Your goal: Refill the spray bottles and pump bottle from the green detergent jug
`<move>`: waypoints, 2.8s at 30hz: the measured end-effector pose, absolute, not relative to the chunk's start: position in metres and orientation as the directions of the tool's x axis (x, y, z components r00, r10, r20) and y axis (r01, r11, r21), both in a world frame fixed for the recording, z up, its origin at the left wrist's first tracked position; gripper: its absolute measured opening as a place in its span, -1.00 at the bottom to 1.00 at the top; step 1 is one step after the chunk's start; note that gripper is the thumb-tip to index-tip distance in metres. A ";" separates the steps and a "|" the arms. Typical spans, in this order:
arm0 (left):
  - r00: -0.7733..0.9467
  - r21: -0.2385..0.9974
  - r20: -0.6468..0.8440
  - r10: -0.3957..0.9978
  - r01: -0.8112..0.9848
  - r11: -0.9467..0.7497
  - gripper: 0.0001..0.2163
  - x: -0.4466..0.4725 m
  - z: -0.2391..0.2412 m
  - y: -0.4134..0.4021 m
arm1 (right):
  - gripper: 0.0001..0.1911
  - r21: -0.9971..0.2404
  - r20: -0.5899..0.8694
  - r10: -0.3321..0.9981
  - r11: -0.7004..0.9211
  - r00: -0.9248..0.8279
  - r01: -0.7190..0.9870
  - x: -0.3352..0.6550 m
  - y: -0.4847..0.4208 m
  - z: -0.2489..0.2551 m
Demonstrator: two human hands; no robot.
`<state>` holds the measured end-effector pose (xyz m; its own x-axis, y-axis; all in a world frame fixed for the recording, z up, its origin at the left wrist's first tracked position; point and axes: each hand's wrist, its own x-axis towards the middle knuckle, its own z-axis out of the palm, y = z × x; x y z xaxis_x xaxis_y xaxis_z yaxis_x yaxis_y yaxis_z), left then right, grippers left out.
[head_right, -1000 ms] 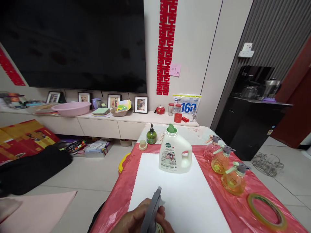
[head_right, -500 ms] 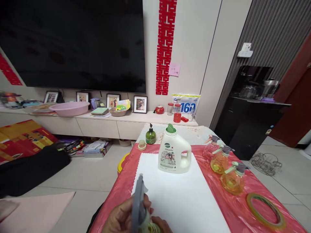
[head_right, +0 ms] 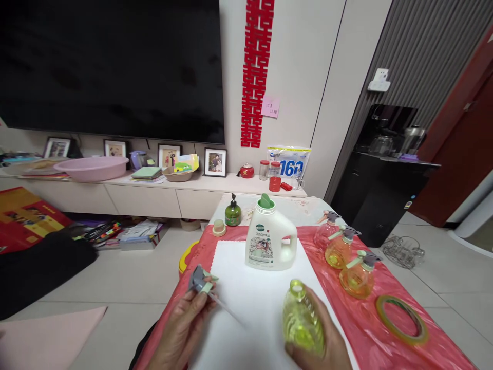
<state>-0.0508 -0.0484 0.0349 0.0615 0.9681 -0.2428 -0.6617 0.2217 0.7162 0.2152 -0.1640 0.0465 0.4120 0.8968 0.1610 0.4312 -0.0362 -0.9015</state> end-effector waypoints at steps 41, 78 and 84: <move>0.095 0.687 -0.308 0.947 -0.666 0.291 -0.50 -0.045 -0.020 -0.050 | -0.27 0.426 0.368 0.915 -0.009 -0.164 0.905 0.256 0.011 0.245; 0.011 0.704 -0.279 0.960 -0.677 0.213 -0.49 -0.038 -0.016 -0.056 | -0.34 0.663 0.359 0.869 0.019 -0.341 0.748 0.251 0.014 0.279; 0.012 0.713 -0.287 0.958 -0.665 0.222 -0.49 -0.038 -0.016 -0.055 | -0.43 0.723 0.363 0.841 0.016 -0.401 0.690 0.251 0.013 0.289</move>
